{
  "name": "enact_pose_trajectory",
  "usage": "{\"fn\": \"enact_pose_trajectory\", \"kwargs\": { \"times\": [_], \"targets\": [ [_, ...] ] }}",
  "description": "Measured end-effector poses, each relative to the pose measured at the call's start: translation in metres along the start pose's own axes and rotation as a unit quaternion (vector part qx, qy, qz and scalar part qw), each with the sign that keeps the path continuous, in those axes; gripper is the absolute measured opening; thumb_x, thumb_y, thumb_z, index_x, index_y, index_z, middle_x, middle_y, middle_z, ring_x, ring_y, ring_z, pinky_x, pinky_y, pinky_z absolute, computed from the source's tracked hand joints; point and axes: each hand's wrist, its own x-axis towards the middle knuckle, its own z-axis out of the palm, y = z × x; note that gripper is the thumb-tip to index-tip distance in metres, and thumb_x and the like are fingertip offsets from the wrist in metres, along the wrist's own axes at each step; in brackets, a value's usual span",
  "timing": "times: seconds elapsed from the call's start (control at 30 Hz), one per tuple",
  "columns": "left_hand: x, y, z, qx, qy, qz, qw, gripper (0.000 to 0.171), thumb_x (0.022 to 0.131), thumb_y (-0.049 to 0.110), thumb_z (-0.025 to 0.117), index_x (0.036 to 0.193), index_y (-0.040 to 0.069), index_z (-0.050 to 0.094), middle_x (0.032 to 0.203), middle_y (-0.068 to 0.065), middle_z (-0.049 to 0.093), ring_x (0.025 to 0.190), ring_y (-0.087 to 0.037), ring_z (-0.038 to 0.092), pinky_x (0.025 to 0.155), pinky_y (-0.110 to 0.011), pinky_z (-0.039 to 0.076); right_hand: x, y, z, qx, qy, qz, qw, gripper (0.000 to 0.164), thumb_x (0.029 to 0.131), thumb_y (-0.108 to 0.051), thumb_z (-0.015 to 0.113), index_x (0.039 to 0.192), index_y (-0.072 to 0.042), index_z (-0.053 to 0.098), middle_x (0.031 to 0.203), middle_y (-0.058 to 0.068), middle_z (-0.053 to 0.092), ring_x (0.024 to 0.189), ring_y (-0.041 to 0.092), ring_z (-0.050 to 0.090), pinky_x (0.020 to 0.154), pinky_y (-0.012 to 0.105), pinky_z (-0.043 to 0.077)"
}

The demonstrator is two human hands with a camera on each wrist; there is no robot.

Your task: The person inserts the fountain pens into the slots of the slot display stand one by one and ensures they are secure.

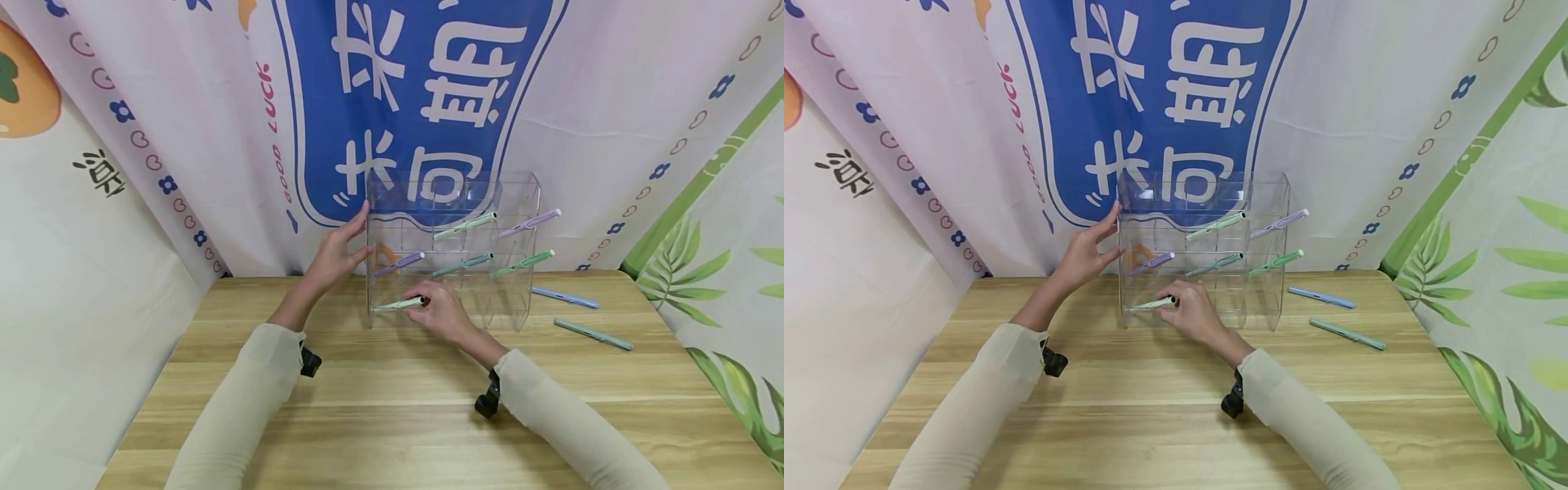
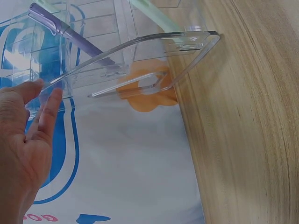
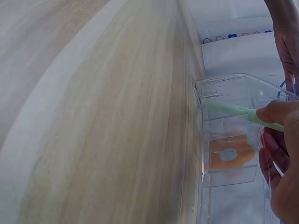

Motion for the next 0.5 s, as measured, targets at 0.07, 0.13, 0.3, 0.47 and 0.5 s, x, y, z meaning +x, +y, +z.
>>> {"fn": "enact_pose_trajectory", "kwargs": {
  "times": [0.07, 0.13, 0.3, 0.47, 0.5],
  "targets": [
    [0.0, 0.0, 0.0, 0.001, 0.0, 0.0, 1.0, 0.088, 0.094, -0.007, 0.076, 0.167, 0.008, 0.029, 0.167, -0.012, 0.034, 0.139, -0.037, 0.058, 0.112, -0.045, 0.053, -0.001, 0.0, -0.001, 0.0, 0.003, -0.004, 1.0, 0.028, 0.076, -0.001, 0.093, 0.1, -0.002, 0.081, 0.095, 0.009, 0.079, 0.076, 0.021, 0.069, 0.068, 0.026, 0.058],
    [0.001, 0.0, 0.0, 0.0, 0.0, 0.0, 1.0, 0.088, 0.094, -0.007, 0.076, 0.167, 0.008, 0.029, 0.167, -0.011, 0.034, 0.139, -0.036, 0.058, 0.112, -0.045, 0.053, -0.002, -0.001, -0.003, -0.003, 0.009, -0.01, 1.0, 0.03, 0.075, -0.003, 0.094, 0.102, -0.001, 0.08, 0.096, 0.011, 0.079, 0.078, 0.023, 0.07, 0.069, 0.028, 0.06],
    [0.001, 0.0, 0.001, -0.006, -0.002, -0.005, 1.0, 0.089, 0.094, -0.007, 0.076, 0.167, 0.01, 0.029, 0.168, -0.01, 0.033, 0.139, -0.036, 0.057, 0.111, -0.045, 0.053, -0.004, -0.004, -0.01, -0.004, 0.024, -0.014, 1.0, 0.034, 0.074, -0.007, 0.096, 0.103, 0.0, 0.079, 0.096, 0.013, 0.078, 0.078, 0.024, 0.071, 0.07, 0.031, 0.063],
    [0.001, -0.001, 0.001, -0.005, -0.003, -0.007, 1.0, 0.088, 0.095, -0.005, 0.076, 0.167, 0.01, 0.029, 0.168, -0.01, 0.033, 0.139, -0.036, 0.057, 0.112, -0.045, 0.052, -0.006, -0.005, -0.018, -0.006, 0.038, -0.012, 0.999, 0.035, 0.075, -0.011, 0.097, 0.103, -0.001, 0.08, 0.094, 0.01, 0.078, 0.077, 0.022, 0.071, 0.069, 0.031, 0.064],
    [0.001, -0.001, 0.001, -0.006, -0.003, -0.006, 1.0, 0.088, 0.095, -0.006, 0.076, 0.167, 0.01, 0.029, 0.168, -0.01, 0.033, 0.139, -0.036, 0.057, 0.112, -0.045, 0.052, -0.007, -0.005, -0.02, -0.006, 0.039, -0.011, 0.999, 0.035, 0.075, -0.011, 0.097, 0.104, -0.001, 0.08, 0.093, 0.01, 0.078, 0.078, 0.022, 0.072, 0.07, 0.03, 0.064]
  ]
}}
